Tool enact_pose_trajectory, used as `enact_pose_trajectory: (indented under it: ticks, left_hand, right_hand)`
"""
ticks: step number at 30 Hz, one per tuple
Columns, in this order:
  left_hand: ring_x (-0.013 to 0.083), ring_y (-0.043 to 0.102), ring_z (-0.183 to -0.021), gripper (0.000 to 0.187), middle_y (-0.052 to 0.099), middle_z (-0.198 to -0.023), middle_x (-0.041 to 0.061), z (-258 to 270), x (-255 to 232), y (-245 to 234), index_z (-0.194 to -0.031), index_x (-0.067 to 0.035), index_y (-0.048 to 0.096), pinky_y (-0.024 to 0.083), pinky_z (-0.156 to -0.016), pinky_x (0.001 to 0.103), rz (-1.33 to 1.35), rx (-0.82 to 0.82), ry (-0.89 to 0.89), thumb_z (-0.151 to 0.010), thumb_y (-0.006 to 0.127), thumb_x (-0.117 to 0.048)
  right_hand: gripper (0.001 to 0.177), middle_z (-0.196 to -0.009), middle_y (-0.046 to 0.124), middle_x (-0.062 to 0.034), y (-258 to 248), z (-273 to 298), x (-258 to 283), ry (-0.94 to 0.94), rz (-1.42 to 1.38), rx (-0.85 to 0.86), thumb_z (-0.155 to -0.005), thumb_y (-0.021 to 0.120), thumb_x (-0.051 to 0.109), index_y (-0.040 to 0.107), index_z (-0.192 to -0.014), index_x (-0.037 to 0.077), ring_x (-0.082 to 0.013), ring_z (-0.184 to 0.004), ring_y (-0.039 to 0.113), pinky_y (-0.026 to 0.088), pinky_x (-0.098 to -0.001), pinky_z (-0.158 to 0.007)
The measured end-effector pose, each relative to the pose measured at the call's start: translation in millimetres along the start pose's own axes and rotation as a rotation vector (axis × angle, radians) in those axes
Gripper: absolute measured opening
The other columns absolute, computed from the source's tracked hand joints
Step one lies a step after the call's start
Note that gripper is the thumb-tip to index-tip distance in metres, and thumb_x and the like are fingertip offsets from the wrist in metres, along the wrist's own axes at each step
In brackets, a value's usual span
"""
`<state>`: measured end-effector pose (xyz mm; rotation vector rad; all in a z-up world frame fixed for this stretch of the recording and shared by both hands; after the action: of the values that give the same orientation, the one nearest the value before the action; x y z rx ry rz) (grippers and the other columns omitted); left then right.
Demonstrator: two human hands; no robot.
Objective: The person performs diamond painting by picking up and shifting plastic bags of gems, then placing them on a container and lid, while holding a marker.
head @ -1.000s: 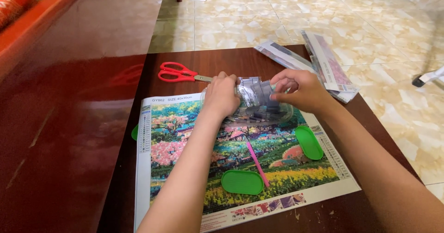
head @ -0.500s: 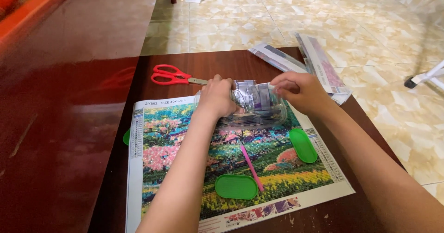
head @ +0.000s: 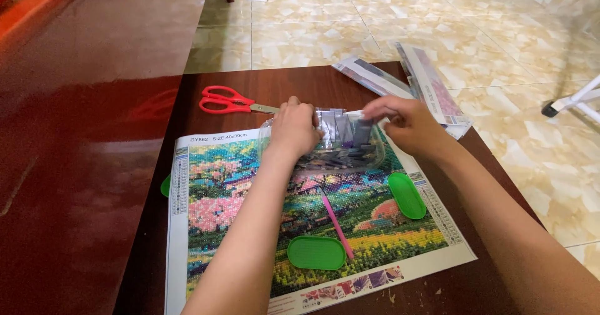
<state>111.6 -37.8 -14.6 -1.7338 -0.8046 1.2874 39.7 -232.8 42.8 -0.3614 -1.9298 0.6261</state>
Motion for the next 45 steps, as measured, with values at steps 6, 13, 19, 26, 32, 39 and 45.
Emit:
enact_pose_trajectory:
  ticks: [6, 13, 19, 26, 32, 39, 45]
  left_hand:
    - [0.0345, 0.055, -0.111, 0.009, 0.054, -0.105, 0.009, 8.4, -4.4, -3.7, -0.081, -0.024, 0.075, 0.044, -0.095, 0.043, 0.024, -0.036, 0.036, -0.079, 0.074, -0.015]
    - [0.0334, 0.052, -0.112, 0.015, 0.055, -0.107, 0.010, 20.6, 12.8, -27.8, -0.089, -0.020, 0.075, 0.044, -0.094, 0.042, -0.055, -0.111, 0.011, -0.076, 0.074, -0.013]
    - [0.0356, 0.056, -0.111, 0.015, 0.061, -0.100, 0.013, 25.3, 68.2, -50.4, -0.084, -0.018, 0.077, 0.044, -0.096, 0.044, -0.148, -0.167, -0.119, -0.074, 0.071, -0.008]
    - [0.0319, 0.059, -0.106, 0.017, 0.069, -0.087, 0.008, 32.0, 61.5, -50.0, -0.074, -0.027, 0.077, 0.045, -0.094, 0.041, -0.088, -0.084, -0.115, -0.074, 0.066, -0.013]
    - [0.0340, 0.056, -0.111, 0.034, 0.063, -0.105, 0.013, 42.0, 49.8, -56.5, -0.104, -0.017, 0.075, 0.045, -0.094, 0.044, 0.006, -0.142, -0.053, -0.075, 0.067, -0.002]
    - [0.0326, 0.050, -0.119, 0.030, 0.057, -0.114, 0.012, 34.1, 54.2, -51.9, -0.109, -0.011, 0.072, 0.041, -0.099, 0.045, -0.008, -0.178, -0.081, -0.079, 0.075, -0.013]
    - [0.0377, 0.060, -0.105, 0.012, 0.061, -0.093, 0.011, 33.8, 61.5, -56.1, -0.082, -0.013, 0.071, 0.046, -0.092, 0.047, 0.145, -0.134, -0.106, -0.083, 0.077, -0.024]
  right_hand:
    - [0.039, -0.087, 0.074, -0.0192, -1.4, 15.0, 11.9, 0.202, -0.339, -0.036, -0.077, 0.041, -0.014, 0.070, -0.101, -0.002, -0.0257, -0.078, 0.072, 0.054, -0.0314, -0.071]
    - [0.044, -0.114, 0.071, -0.0152, 17.9, -21.7, -2.8, 0.122, 0.012, 0.099, -0.079, 0.046, -0.005, 0.066, -0.117, 0.005, -0.0243, -0.094, 0.070, 0.053, -0.0313, -0.070]
    - [0.037, -0.108, 0.073, -0.0058, 24.9, -22.8, 4.4, 0.125, 0.214, 0.129, -0.087, 0.050, 0.003, 0.067, -0.118, 0.011, -0.0187, -0.101, 0.065, 0.051, -0.0303, -0.074]
    - [0.031, -0.080, 0.075, -0.0047, 20.1, -7.2, 30.4, 0.108, 0.101, 0.129, -0.088, 0.054, 0.004, 0.072, -0.111, 0.012, -0.0162, -0.074, 0.065, 0.052, -0.0303, -0.072]
    - [0.032, -0.078, 0.074, -0.0134, 40.9, -17.9, 37.8, 0.294, 0.040, 0.301, -0.089, 0.052, 0.008, 0.068, -0.118, 0.006, -0.0219, -0.066, 0.070, 0.056, -0.0347, -0.069]
    - [0.047, -0.066, 0.067, -0.0126, 82.0, -42.9, 33.9, 0.334, 0.157, 0.464, -0.092, 0.058, 0.017, 0.055, -0.139, 0.012, -0.0203, -0.049, 0.061, 0.051, -0.0304, -0.053]
    - [0.028, -0.061, 0.065, -0.0100, 75.0, -44.1, 26.0, 0.325, 0.113, 0.347, -0.089, 0.062, 0.017, 0.068, -0.116, 0.010, -0.0191, -0.047, 0.060, 0.050, -0.0284, -0.055]
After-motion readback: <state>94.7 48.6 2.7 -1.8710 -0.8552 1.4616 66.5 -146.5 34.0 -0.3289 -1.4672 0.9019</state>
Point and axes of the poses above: each hand's wrist, its own z-axis away from the middle knuckle, its own y-axis out of the palm, x = y × z, the point moved 6 cm from there along -z, towards the middle knuckle
